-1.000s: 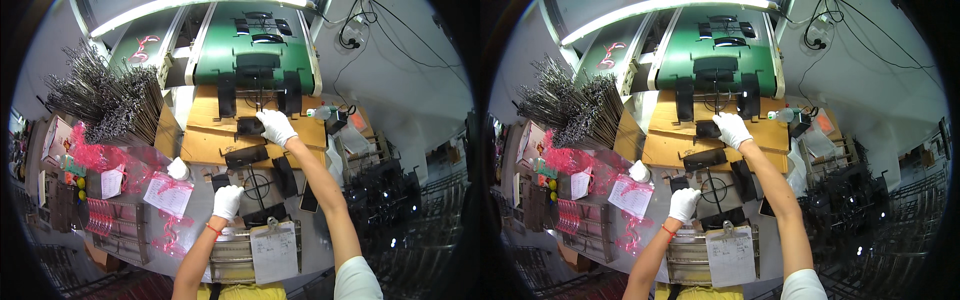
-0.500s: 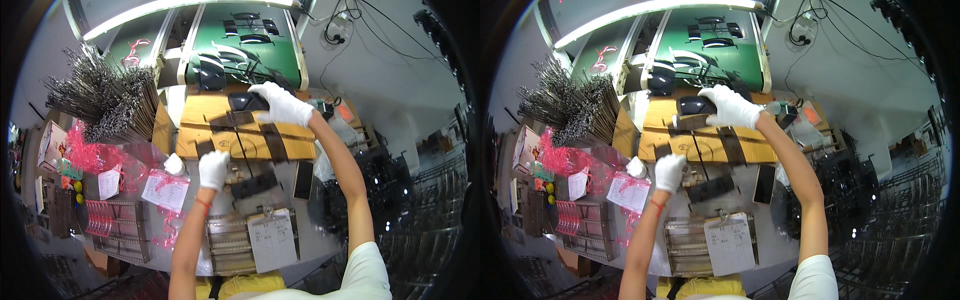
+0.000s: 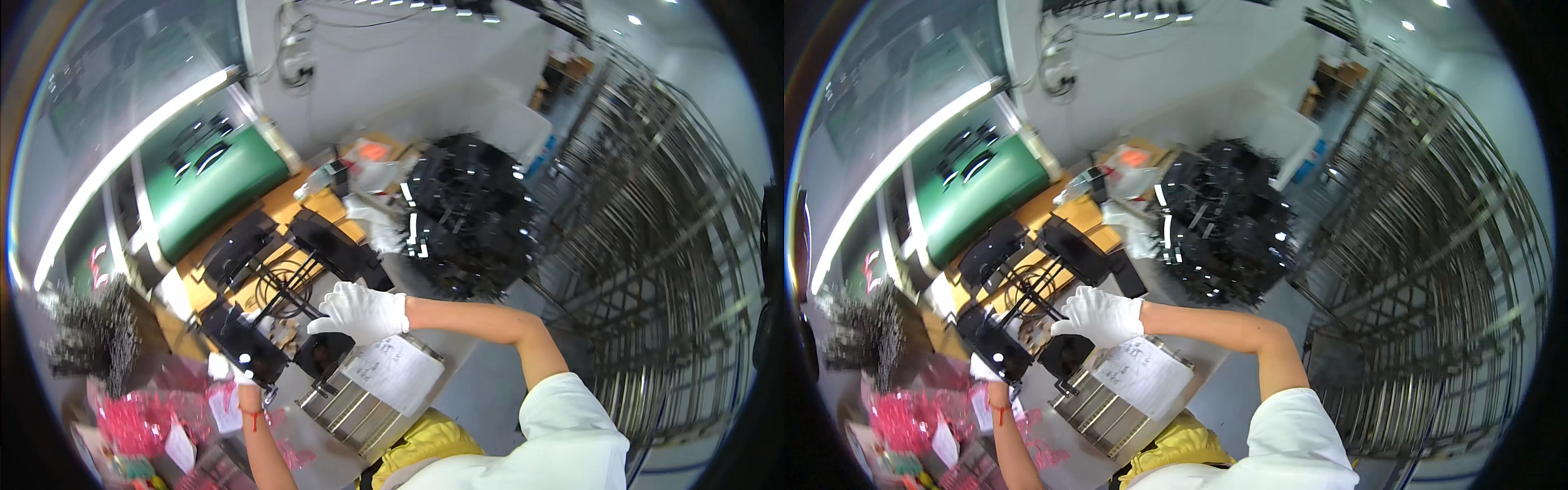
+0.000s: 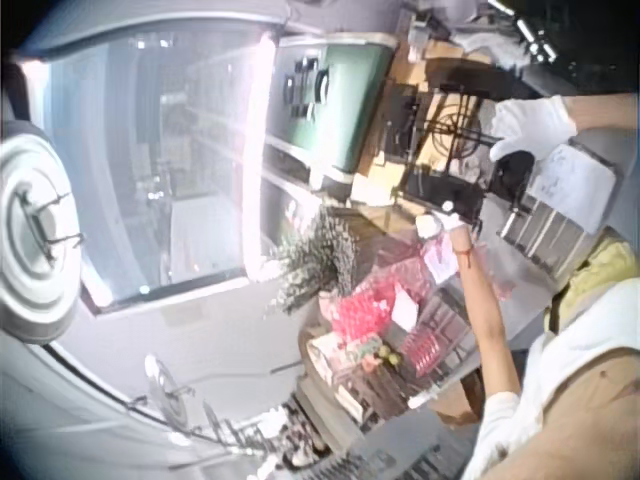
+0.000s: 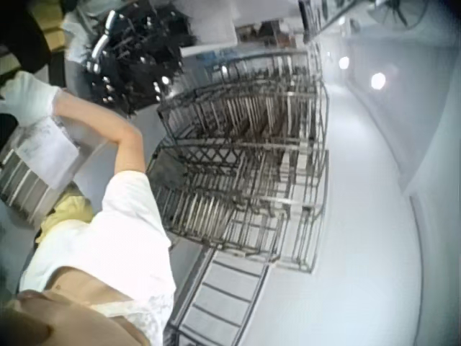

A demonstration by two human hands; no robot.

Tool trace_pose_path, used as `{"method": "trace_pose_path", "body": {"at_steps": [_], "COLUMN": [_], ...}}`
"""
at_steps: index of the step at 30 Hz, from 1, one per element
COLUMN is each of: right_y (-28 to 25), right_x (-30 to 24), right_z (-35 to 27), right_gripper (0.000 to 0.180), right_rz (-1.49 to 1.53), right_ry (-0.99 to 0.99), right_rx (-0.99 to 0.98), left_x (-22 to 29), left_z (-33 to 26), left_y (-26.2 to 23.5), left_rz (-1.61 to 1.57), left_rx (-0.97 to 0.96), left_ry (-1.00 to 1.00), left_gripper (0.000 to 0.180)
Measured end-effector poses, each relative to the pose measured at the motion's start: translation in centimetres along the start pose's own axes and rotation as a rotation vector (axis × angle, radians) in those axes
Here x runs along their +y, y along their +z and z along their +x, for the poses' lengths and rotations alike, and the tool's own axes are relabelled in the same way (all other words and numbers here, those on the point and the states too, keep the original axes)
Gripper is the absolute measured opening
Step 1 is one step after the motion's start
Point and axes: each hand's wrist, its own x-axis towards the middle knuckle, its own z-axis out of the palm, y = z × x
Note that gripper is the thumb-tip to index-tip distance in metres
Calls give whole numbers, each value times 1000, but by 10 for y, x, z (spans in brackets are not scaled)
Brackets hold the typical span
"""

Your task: The person assembles red plastic hangers by attaching them to a metal rack frame. They repeatedly pick up hangers, align them with the rack, and secure them in place. The person also handles a clipboard and other items on the workbench.

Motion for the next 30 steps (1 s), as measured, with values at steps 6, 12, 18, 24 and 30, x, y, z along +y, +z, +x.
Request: {"method": "trace_pose_path", "body": {"at_steps": [6,12,18,24,30], "right_y": [-105,-115,-83,-97,-114], "right_x": [20,88,113,112,109], "right_z": [-86,-204,-244,-221,-225], "right_gripper": [38,39,40,57,77], "right_rz": [-61,-335,-283,-339,-263], "right_ry": [430,498,558,622,655], "right_rx": [-78,-124,-265,-480,-578], "left_x": [68,43,58,55,29], "left_z": [-9,-35,-40,-60,-96], "left_y": [16,25,56,45,10], "left_rz": [384,337,274,292,351], "left_rx": [388,337,213,136,213], "left_ry": [103,102,62,62,-87], "left_gripper": [23,20,19,17,17]}}
